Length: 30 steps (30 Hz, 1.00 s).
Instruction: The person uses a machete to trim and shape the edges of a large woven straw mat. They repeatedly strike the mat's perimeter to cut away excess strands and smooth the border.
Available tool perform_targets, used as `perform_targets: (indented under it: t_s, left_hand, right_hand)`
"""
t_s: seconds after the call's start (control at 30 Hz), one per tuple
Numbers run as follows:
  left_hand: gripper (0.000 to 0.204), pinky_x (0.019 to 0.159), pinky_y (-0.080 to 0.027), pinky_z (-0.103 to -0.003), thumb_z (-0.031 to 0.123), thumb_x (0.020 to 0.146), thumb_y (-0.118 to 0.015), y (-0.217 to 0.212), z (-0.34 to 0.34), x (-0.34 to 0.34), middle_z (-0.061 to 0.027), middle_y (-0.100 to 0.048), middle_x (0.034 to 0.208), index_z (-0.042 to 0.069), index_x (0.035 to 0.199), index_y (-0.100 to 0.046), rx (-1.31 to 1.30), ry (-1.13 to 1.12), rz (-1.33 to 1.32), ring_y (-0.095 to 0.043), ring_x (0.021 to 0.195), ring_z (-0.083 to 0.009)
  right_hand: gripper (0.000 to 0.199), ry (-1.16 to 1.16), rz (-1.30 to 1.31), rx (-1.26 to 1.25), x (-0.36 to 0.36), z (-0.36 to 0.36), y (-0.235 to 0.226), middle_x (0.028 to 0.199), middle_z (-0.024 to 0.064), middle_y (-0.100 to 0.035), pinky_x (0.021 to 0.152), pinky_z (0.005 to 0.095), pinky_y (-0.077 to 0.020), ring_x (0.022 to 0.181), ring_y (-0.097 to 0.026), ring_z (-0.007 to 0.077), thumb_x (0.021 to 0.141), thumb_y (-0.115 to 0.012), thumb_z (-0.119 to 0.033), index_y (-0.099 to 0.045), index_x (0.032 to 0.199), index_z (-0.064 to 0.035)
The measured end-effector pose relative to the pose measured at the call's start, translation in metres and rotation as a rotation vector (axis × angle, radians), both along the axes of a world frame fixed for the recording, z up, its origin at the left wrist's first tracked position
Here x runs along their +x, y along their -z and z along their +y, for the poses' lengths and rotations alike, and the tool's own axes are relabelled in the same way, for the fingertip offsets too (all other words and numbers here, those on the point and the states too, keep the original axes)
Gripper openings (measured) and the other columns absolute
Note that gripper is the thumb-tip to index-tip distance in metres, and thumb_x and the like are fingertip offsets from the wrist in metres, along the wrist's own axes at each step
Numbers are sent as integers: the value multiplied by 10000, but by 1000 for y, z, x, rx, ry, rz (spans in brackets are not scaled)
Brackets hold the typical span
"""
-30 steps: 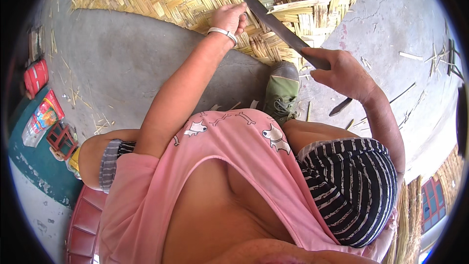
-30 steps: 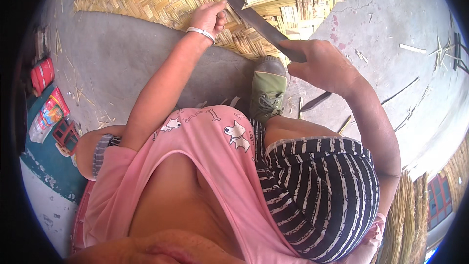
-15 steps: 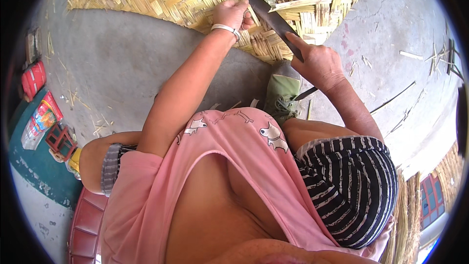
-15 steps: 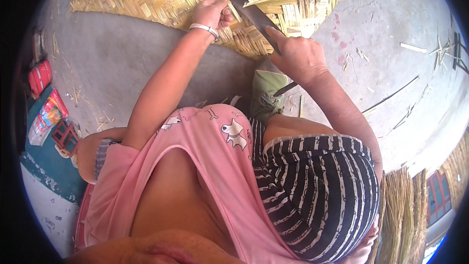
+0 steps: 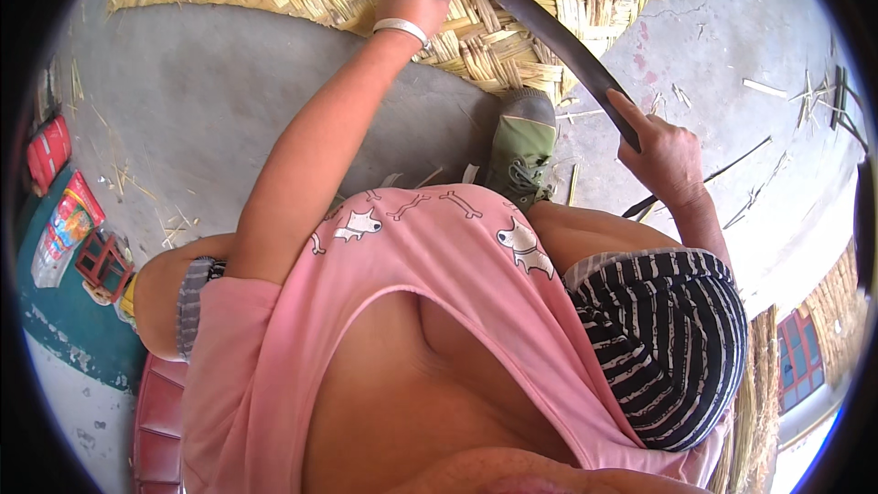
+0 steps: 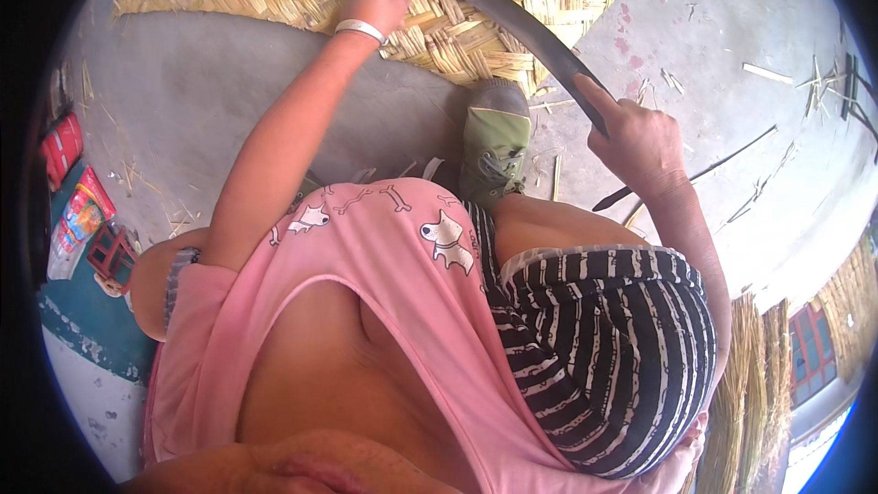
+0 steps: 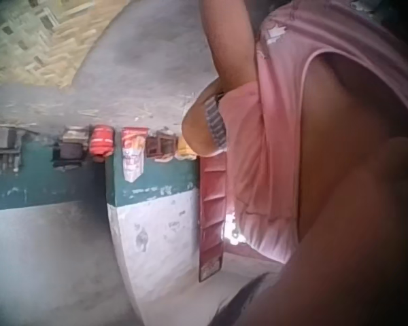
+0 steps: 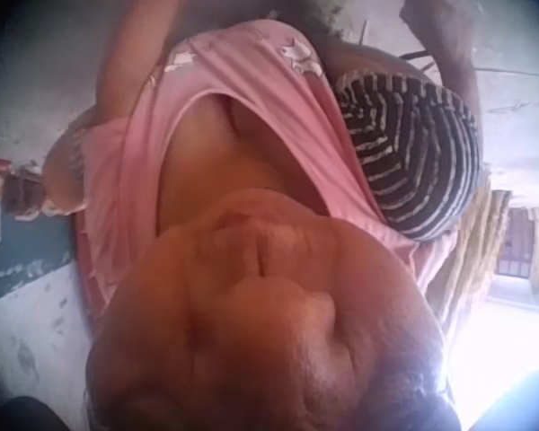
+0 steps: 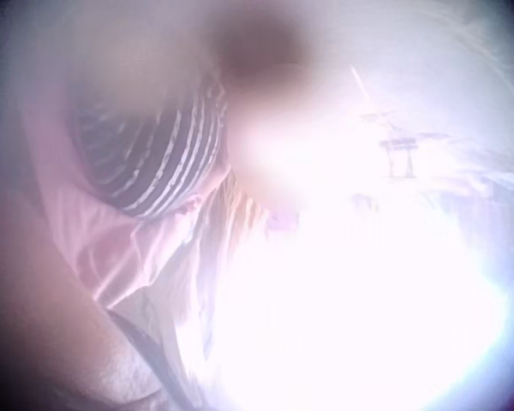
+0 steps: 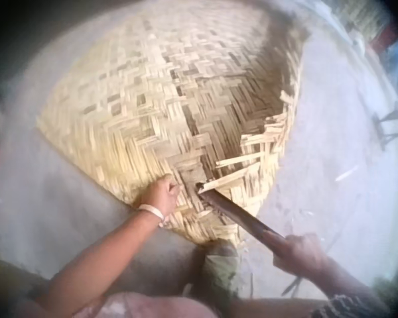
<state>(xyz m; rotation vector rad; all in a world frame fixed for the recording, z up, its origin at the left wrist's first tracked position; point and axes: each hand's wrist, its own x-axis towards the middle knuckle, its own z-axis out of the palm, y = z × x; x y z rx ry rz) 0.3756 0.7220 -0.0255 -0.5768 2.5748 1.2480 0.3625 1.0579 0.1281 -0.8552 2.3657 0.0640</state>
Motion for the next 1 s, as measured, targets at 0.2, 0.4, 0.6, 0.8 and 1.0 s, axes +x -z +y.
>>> perform_targets:
  t_s: [0.2,0.4,0.6,0.8,1.0]
  left_hand:
    - [159,468,-486,-322,202,930,-618,-19,-16,15,-45,-602,635,63,859,-590,519,-605,164,-574,464,-142]
    - [192,347,-363,-282,158,937,-589,-15,-30,36,-57,-494,582,19,865,-477,513,-928,243,-466,430,-120]
    - [193,375,-357,-286,170,941,-589,-1,-16,47,-30,-481,608,38,846,-485,426,-870,285,-436,459,-105]
    - [164,525,-405,-268,198,951,-602,13,-1,47,-12,-523,668,64,875,-547,61,-342,456,-491,588,-118]
    - [197,811,-487,-407,170,845,-679,-97,104,-3,-90,-626,992,92,1001,-589,-153,488,875,-636,914,-271]
  right_hand:
    - [675,-127,165,-440,9,-28,10,628,37,-536,456,340,-498,486,-574,202,725,-693,-126,-528,1365,-267]
    - [700,-163,177,-333,16,-47,67,659,70,-574,461,356,-512,492,-592,243,796,-639,-157,-427,1445,-313]
    - [578,-164,148,-390,25,-48,48,680,49,-612,414,325,-516,481,-604,160,845,-612,-232,-452,1399,-270]
    - [775,-142,313,-631,3,-18,16,626,34,-452,410,346,-466,467,-551,180,707,-703,-218,-444,1429,-332]
    - [644,896,366,-920,-102,29,22,725,99,-569,613,314,-480,627,-561,165,907,-549,-179,-309,1501,-118]
